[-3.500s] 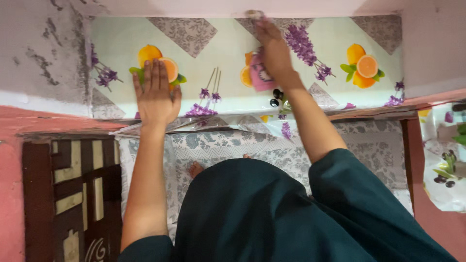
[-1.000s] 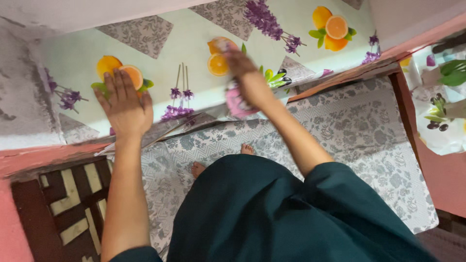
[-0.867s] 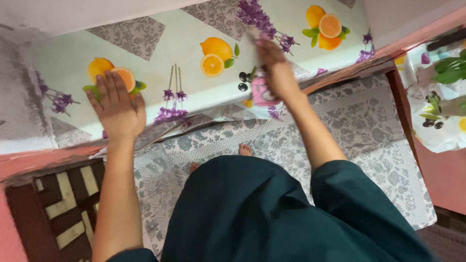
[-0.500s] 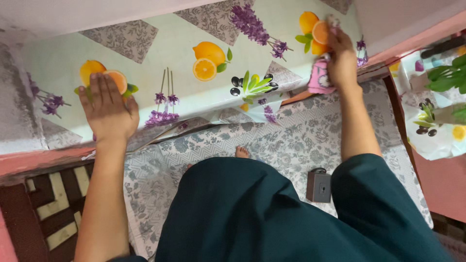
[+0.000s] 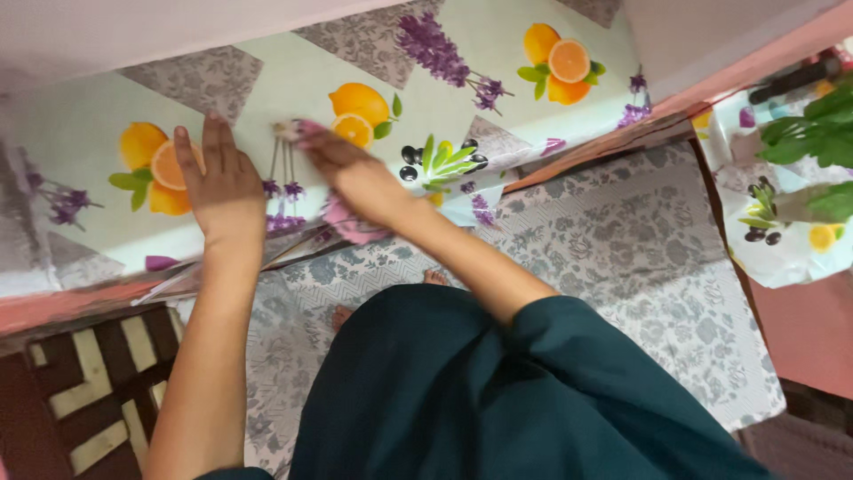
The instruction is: The person wipes a shelf surface with a pink cloth, smoothing out a decorative sheet with fruit patterns. They then place a framed picture of horses and a vase of artificial flowers on the shelf. Finally, they wipe the top of a wooden cabinet with the same cloth.
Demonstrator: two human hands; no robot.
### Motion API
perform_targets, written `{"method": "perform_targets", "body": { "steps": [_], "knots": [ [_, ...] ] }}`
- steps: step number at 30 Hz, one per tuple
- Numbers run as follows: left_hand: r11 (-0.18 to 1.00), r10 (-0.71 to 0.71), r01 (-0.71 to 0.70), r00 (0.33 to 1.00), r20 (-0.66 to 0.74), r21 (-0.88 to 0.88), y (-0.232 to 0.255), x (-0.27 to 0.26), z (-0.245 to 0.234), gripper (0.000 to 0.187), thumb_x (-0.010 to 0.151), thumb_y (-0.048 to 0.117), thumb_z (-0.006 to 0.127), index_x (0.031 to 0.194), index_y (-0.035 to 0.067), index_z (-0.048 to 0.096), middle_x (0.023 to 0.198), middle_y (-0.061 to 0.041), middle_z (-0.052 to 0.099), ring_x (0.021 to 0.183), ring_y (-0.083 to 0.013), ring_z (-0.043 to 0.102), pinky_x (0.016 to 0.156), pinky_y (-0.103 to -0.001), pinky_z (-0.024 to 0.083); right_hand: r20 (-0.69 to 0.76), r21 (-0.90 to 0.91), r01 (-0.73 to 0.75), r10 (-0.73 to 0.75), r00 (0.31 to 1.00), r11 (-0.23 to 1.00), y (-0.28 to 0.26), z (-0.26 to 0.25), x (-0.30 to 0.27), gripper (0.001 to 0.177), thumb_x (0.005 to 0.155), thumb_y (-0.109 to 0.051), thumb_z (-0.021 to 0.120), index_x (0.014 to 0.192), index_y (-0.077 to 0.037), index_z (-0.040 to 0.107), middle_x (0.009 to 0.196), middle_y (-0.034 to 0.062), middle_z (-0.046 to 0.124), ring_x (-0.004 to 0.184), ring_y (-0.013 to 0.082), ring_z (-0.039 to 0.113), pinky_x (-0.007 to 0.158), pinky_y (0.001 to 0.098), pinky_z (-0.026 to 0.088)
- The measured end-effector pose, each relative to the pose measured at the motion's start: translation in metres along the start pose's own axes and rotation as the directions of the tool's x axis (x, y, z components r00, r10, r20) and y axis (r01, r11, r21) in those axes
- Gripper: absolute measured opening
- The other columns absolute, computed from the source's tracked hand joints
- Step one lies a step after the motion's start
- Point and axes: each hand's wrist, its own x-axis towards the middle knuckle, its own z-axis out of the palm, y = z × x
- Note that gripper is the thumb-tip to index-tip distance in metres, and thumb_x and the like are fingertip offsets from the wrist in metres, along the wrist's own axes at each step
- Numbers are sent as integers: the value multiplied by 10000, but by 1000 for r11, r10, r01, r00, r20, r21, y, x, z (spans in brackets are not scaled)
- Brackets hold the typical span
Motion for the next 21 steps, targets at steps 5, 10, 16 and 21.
{"method": "perform_targets", "body": {
  "steps": [5, 10, 16, 21],
  "knots": [
    [1000, -26, 26, 1000, -15, 17, 5, 5, -3, 380, 1020, 220, 476, 1270, 16, 678, 1661, -144, 437, 1615, -334, 189, 1244, -656, -41, -19, 14, -68, 68, 997, 998, 22, -15, -10, 404, 996, -40, 540, 1389, 40, 592, 1499, 188, 541, 1420, 326, 502, 1208, 377, 409],
    [998, -5, 1, 997, 75, 56, -1, 14, -8, 390, 1010, 234, 457, 1277, 59, 682, 1567, -129, 505, 1598, -337, 195, 1240, -625, -68, -125, 47, -181, 185, 975, 982, 109, -60, -57, 413, 1033, -8, 509, 1435, 71, 558, 1526, 258, 491, 1433, 376, 473, 1206, 384, 395],
    [999, -39, 34, 992, 122, 39, 6, 33, -7, 423, 1002, 215, 465, 1296, 28, 706, 1465, -134, 605, 1582, -335, 235, 1245, -599, -64, -201, -144, -288, 257, 945, 947, 196, -141, -123, 620, 836, 91, 622, 1453, 68, 568, 1514, 276, 506, 1439, 433, 469, 1213, 443, 403],
    [997, -68, 74, 987, 143, -38, 6, 34, -8, 419, 1005, 267, 527, 1290, 26, 718, 1436, -140, 630, 1589, -350, 271, 1267, -599, -47, -281, -137, -470, 420, 863, 872, 240, -184, -158, 517, 859, 111, 621, 1363, 2, 650, 1475, 245, 573, 1371, 409, 544, 1130, 412, 487]
  ]
}}
